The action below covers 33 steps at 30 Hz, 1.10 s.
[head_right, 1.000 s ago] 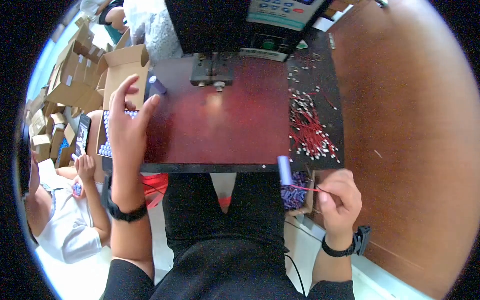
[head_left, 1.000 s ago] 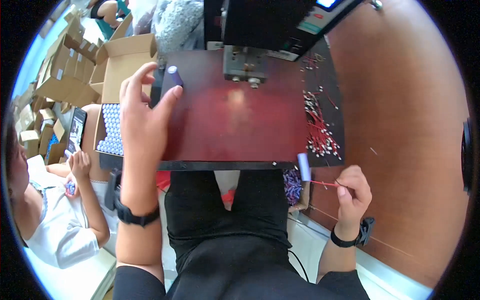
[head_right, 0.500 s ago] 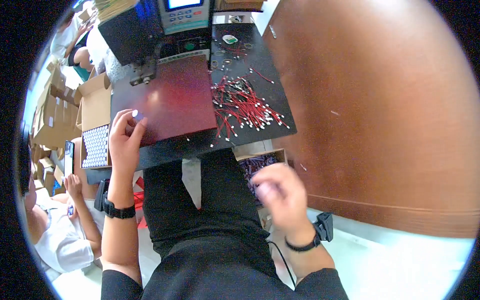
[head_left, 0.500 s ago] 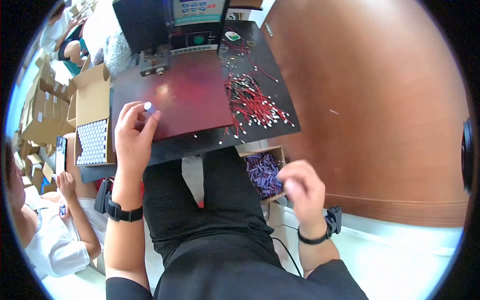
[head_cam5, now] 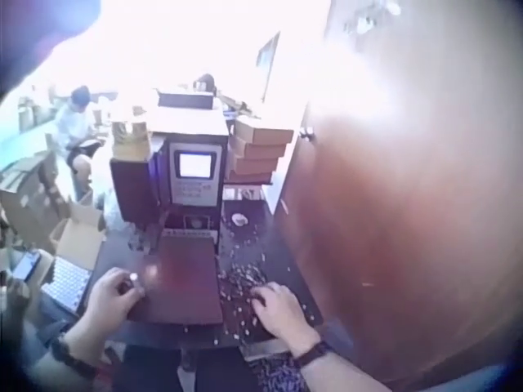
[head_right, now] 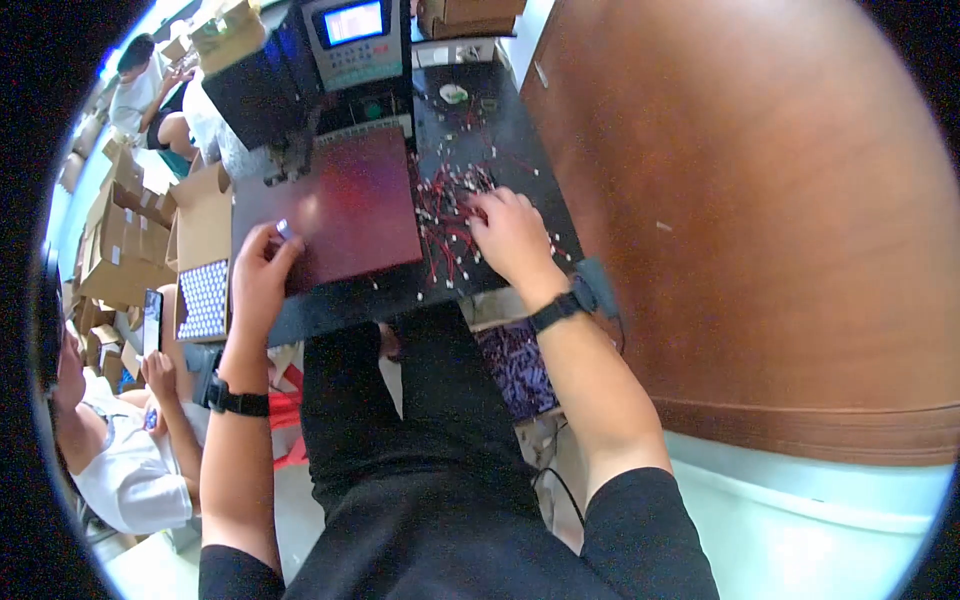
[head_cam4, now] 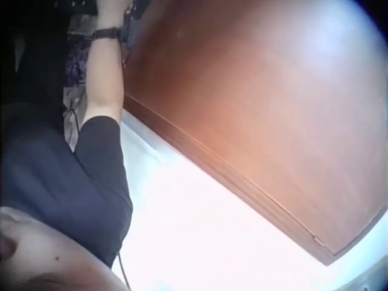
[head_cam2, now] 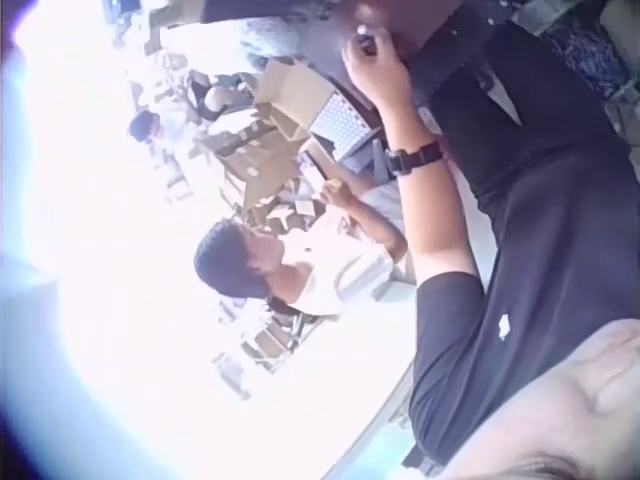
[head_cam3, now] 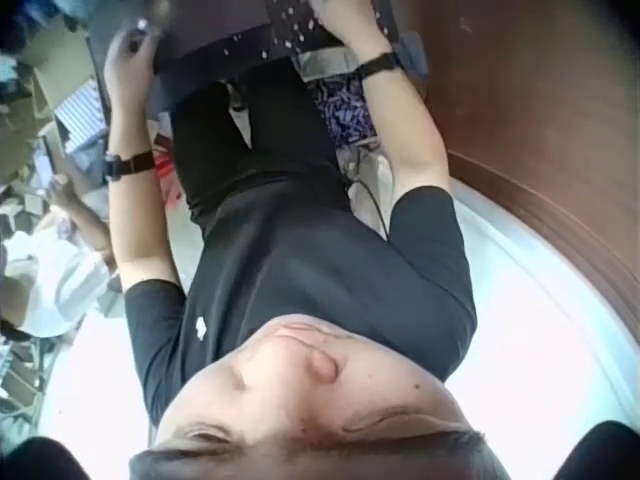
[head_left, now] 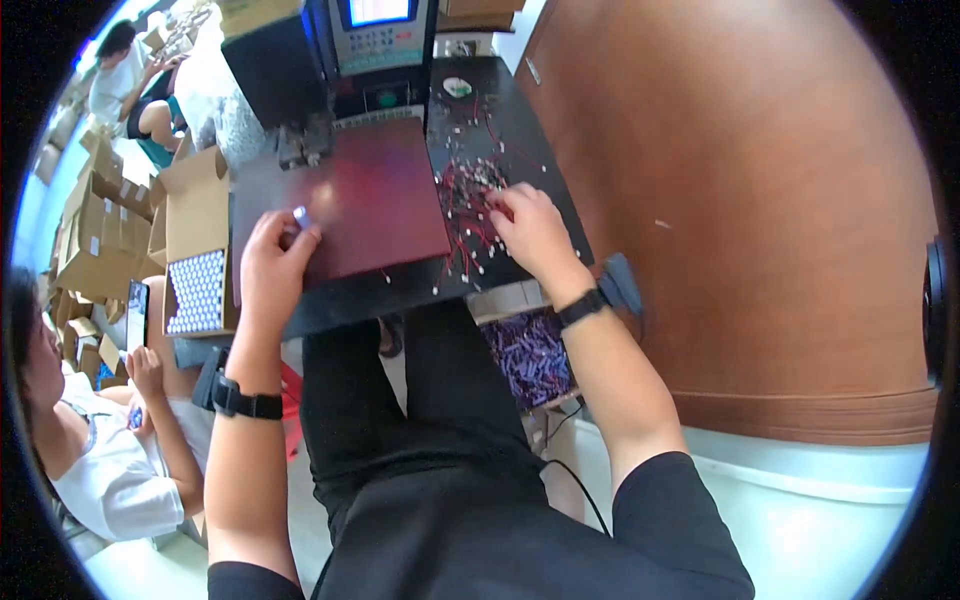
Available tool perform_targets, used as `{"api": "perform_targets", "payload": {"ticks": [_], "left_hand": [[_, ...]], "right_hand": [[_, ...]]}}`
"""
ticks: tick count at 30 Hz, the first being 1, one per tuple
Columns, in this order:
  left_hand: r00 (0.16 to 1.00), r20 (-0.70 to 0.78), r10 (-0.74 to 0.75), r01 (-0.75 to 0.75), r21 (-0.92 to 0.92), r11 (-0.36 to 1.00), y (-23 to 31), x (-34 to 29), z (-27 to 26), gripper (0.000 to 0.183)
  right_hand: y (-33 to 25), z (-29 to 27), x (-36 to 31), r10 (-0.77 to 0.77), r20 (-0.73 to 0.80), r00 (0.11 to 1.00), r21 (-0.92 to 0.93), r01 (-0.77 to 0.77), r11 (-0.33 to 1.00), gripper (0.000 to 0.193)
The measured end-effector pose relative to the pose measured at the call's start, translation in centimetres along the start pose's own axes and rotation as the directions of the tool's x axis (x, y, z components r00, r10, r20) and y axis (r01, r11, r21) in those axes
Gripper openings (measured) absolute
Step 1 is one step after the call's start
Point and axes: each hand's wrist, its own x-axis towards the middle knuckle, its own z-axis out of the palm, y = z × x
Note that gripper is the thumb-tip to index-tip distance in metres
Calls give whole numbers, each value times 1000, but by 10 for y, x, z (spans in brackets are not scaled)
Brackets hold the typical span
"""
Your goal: The person picks up a battery and a wire, aligns the wire against the battery terminal, and welds them together using a spot welding machine. This process is repeated for several batteries, which are then placed into a box.
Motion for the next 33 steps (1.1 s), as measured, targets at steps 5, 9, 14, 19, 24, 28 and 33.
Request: {"api": "perform_targets", "payload": {"ticks": [5,9,14,19,24,28,33], "left_hand": [[991,113,-71,72,-2,997,20,-27,-7,23],[992,116,-43,45,-12,999,28,-35,-7,22],[992,128,-10,16,-41,999,23,-34,3,22],[976,203,-72,73,4,997,30,-31,16,24],[963,263,-55,105,-180,978,44,-40,33,30],[962,253,102,-52,-199,979,84,-27,38,31],[965,218,149,-117,-156,981,107,-21,31,29]], "right_hand": [[40,49,-30,49,28,998,-281,-40,959,11],[27,18,-30,85,58,995,-334,-61,941,11],[35,-2,-30,4,-50,999,-228,-15,974,12],[23,-23,-30,-12,-135,991,-111,-3,994,12],[-18,-59,-50,46,-163,986,159,-20,987,9],[-58,-93,-62,-81,-281,956,25,91,996,6],[-91,-111,-69,-128,-436,891,10,146,989,12]]}}
